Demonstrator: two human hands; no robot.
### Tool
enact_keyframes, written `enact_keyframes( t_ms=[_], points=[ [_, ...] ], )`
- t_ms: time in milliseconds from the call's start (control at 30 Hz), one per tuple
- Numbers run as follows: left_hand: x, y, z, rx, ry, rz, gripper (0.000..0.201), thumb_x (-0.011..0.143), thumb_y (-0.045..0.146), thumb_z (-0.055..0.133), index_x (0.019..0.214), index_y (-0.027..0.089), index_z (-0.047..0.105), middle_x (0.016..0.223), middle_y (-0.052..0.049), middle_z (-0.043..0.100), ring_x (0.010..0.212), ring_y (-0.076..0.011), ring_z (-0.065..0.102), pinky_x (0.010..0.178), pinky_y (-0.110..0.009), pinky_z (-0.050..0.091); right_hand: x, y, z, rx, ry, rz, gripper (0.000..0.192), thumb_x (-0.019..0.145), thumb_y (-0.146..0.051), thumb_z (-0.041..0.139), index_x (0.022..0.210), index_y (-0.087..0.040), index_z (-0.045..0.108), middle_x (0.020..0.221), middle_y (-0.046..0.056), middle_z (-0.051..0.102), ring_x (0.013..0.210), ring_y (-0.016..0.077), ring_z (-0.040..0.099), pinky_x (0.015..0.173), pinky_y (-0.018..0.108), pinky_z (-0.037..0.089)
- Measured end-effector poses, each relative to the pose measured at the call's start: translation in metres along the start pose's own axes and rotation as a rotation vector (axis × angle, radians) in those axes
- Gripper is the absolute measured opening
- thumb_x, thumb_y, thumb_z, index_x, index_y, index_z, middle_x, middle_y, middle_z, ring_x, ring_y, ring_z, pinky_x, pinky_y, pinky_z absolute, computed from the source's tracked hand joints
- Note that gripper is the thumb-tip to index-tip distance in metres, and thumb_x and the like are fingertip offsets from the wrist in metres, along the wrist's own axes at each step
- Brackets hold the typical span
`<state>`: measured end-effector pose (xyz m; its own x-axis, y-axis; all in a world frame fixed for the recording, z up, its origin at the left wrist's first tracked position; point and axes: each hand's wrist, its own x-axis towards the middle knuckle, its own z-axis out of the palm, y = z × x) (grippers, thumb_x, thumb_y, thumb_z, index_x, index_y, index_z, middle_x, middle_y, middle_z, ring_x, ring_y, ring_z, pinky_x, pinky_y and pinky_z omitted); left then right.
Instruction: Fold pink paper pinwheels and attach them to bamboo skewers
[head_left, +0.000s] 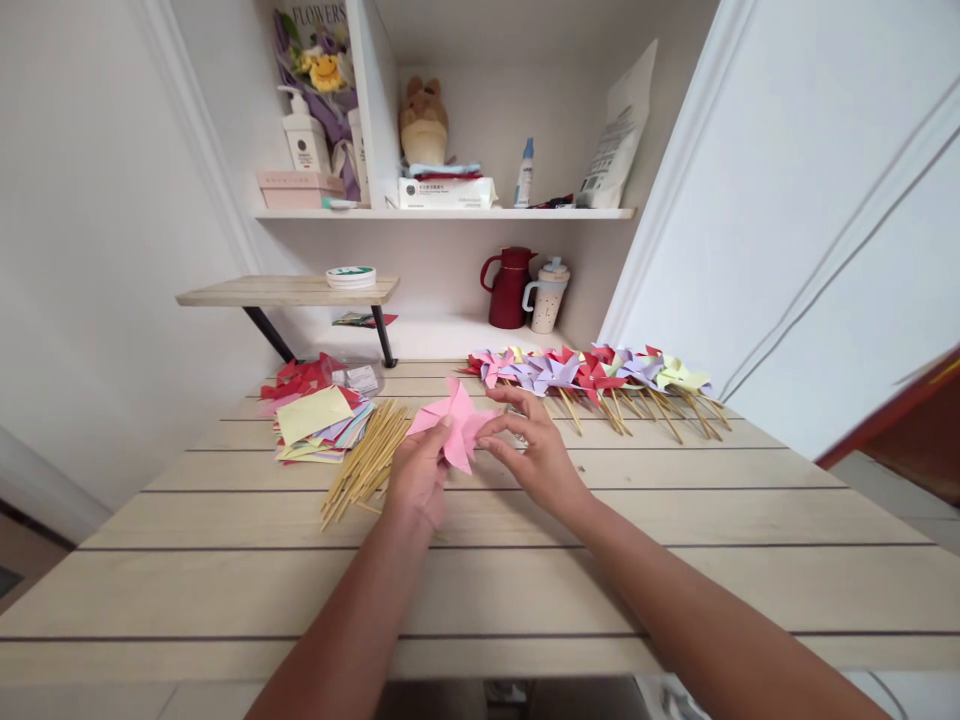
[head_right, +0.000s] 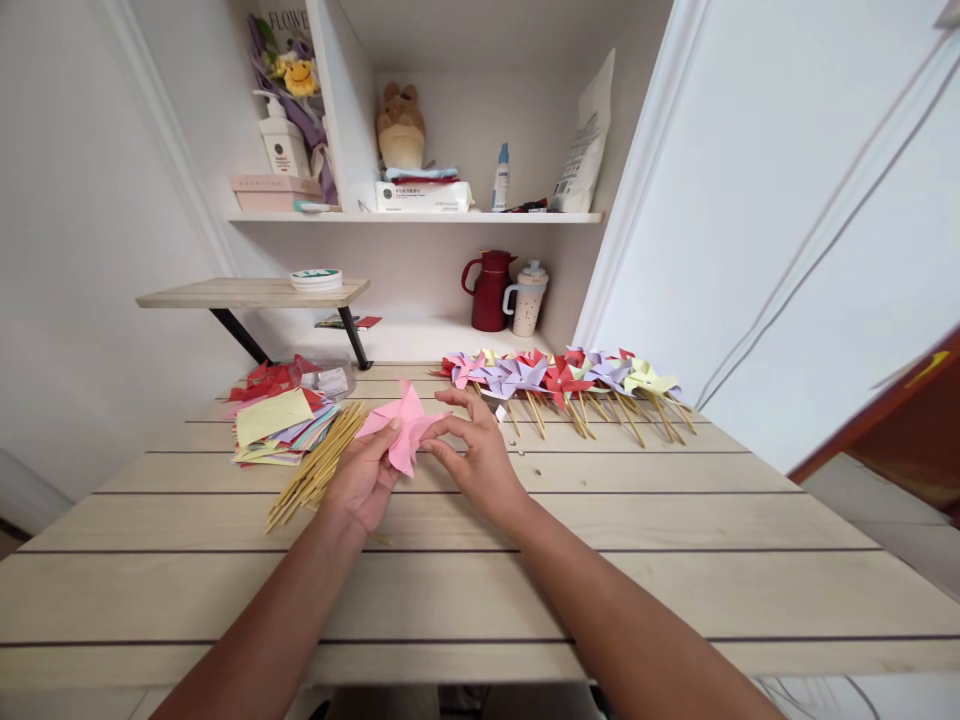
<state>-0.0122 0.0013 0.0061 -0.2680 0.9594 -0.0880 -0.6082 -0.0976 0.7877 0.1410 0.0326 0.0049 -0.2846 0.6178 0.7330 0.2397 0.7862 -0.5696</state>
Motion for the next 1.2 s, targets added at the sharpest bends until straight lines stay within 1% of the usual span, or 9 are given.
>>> enact_keyframes(
  t_ms=[133, 267, 333, 433, 500, 667, 733, 867, 1200],
  points=[
    [0.001, -0.001, 0.000, -0.005, -0.006, 0.000, 0.028, 0.065, 0.025, 0.085, 0.086, 0.010, 0.076, 0.089, -0.010, 0.077, 0.076, -0.0165, 0.069, 0.070, -0.025, 0.053, 0.002, 0.003, -0.001, 0.030, 0.016, 0.072, 0.009, 0.087, -0.031, 0.069, 0.081, -0.025, 0.072, 0.124, 0.009, 0.058, 0.121, 0.0274, 0.055, 0.104, 0.048, 0.044],
    [0.002, -0.001, -0.001, -0.016, 0.006, -0.009, 0.027, 0.067, 0.024, 0.085, 0.088, 0.010, 0.076, 0.091, -0.011, 0.077, 0.078, -0.0176, 0.070, 0.069, -0.026, 0.053, 0.002, 0.004, -0.003, 0.008, 0.030, 0.060, 0.006, 0.085, -0.030, 0.071, 0.082, -0.025, 0.072, 0.123, 0.009, 0.058, 0.121, 0.0289, 0.055, 0.104, 0.049, 0.044],
    [0.002, 0.001, -0.001, -0.036, 0.037, -0.037, 0.022, 0.070, 0.022, 0.082, 0.088, 0.011, 0.076, 0.091, -0.010, 0.077, 0.077, -0.0165, 0.070, 0.069, -0.025, 0.053, 0.001, 0.004, -0.003, -0.021, 0.026, 0.019, 0.005, 0.085, -0.027, 0.070, 0.089, -0.027, 0.072, 0.127, 0.009, 0.055, 0.123, 0.0294, 0.053, 0.105, 0.051, 0.043],
    [0.002, 0.003, -0.001, -0.056, 0.084, -0.073, 0.013, 0.075, 0.019, 0.078, 0.086, 0.012, 0.076, 0.089, -0.009, 0.078, 0.075, -0.0146, 0.069, 0.068, -0.023, 0.052, 0.000, 0.003, -0.002, -0.074, -0.009, -0.058, 0.022, 0.088, -0.022, 0.065, 0.107, -0.030, 0.071, 0.137, 0.009, 0.048, 0.129, 0.0290, 0.049, 0.108, 0.051, 0.041],
    [0.002, 0.004, -0.001, -0.062, 0.096, -0.078, 0.011, 0.076, 0.018, 0.077, 0.086, 0.013, 0.076, 0.088, -0.008, 0.077, 0.073, -0.0139, 0.069, 0.066, -0.023, 0.052, -0.001, 0.003, -0.001, -0.096, -0.036, -0.101, 0.026, 0.088, -0.021, 0.064, 0.112, -0.030, 0.070, 0.142, 0.009, 0.044, 0.133, 0.0288, 0.045, 0.110, 0.051, 0.039],
    [0.002, 0.000, -0.002, -0.049, 0.029, -0.083, 0.017, 0.073, 0.021, 0.080, 0.086, 0.011, 0.076, 0.083, -0.008, 0.076, 0.069, -0.0137, 0.067, 0.064, -0.023, 0.051, -0.002, 0.002, 0.001, -0.077, -0.050, -0.079, 0.005, 0.086, -0.029, 0.071, 0.088, -0.029, 0.075, 0.140, 0.007, 0.049, 0.132, 0.0308, 0.047, 0.111, 0.053, 0.037],
    [0.001, -0.002, -0.002, -0.019, -0.025, -0.073, 0.021, 0.070, 0.023, 0.083, 0.084, 0.010, 0.076, 0.082, -0.009, 0.076, 0.069, -0.0141, 0.067, 0.065, -0.024, 0.050, -0.001, 0.002, 0.001, -0.029, -0.041, -0.045, 0.007, 0.087, -0.030, 0.071, 0.082, -0.027, 0.075, 0.134, 0.008, 0.054, 0.128, 0.0299, 0.050, 0.110, 0.052, 0.037],
    [-0.003, -0.002, 0.000, 0.037, -0.080, -0.035, 0.029, 0.065, 0.027, 0.086, 0.086, 0.009, 0.076, 0.084, -0.010, 0.076, 0.073, -0.0159, 0.068, 0.071, -0.026, 0.051, 0.000, 0.001, 0.000, 0.063, -0.027, 0.056, 0.008, 0.086, -0.029, 0.071, 0.081, -0.025, 0.076, 0.126, 0.008, 0.059, 0.124, 0.0277, 0.054, 0.108, 0.048, 0.039],
    [-0.008, 0.001, 0.008, 0.127, -0.044, 0.098, 0.036, 0.058, 0.034, 0.090, 0.084, 0.012, 0.079, 0.084, -0.008, 0.078, 0.078, -0.0173, 0.069, 0.075, -0.026, 0.051, 0.002, -0.001, 0.001, 0.192, 0.044, 0.271, 0.011, 0.082, -0.031, 0.073, 0.074, -0.023, 0.074, 0.117, 0.008, 0.065, 0.116, 0.0263, 0.059, 0.105, 0.046, 0.039]
  ],
)
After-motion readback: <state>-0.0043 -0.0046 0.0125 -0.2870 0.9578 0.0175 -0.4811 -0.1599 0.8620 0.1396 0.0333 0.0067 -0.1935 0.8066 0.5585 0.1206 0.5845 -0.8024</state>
